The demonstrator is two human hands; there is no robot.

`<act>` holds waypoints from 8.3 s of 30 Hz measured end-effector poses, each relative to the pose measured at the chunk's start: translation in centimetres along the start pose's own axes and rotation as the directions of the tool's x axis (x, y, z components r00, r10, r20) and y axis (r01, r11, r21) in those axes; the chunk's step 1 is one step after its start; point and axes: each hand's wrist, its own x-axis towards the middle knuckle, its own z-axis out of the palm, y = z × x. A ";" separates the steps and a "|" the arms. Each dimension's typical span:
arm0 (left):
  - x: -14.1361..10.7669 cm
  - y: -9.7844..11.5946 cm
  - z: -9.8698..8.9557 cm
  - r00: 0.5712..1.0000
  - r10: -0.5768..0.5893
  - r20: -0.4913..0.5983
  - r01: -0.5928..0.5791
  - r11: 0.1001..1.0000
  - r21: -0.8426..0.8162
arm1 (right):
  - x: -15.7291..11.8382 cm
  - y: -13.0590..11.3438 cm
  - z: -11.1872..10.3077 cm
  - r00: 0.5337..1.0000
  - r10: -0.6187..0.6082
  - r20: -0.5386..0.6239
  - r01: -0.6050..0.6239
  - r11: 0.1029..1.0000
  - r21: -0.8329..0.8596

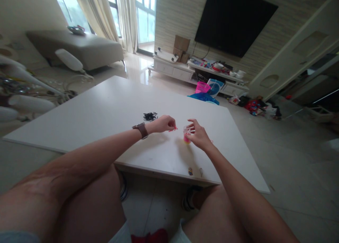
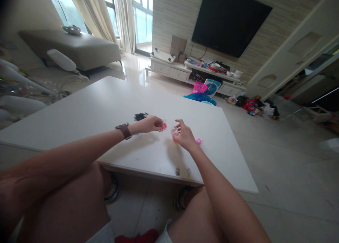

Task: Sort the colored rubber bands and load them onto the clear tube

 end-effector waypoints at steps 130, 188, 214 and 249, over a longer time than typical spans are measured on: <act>0.8 0.0 3.0 0.997 0.026 -0.072 -0.044 0.965 -0.260 | -0.1 -0.4 0.0 0.997 -0.021 0.075 0.031 0.991 -0.134; 0.4 -3.6 6.4 0.981 -0.106 0.162 0.063 0.966 0.250 | 0.2 -1.3 -0.8 0.980 0.104 -0.168 -0.044 0.943 0.329; 5.1 -8.7 5.7 0.889 -0.340 -0.308 0.391 0.912 0.122 | 0.3 -0.7 -1.5 0.969 0.132 -0.208 -0.066 0.952 0.298; 6.4 -9.7 5.1 0.992 -0.127 -0.020 0.128 0.981 0.146 | -0.3 0.1 -2.6 0.966 0.132 -0.223 -0.059 0.950 0.307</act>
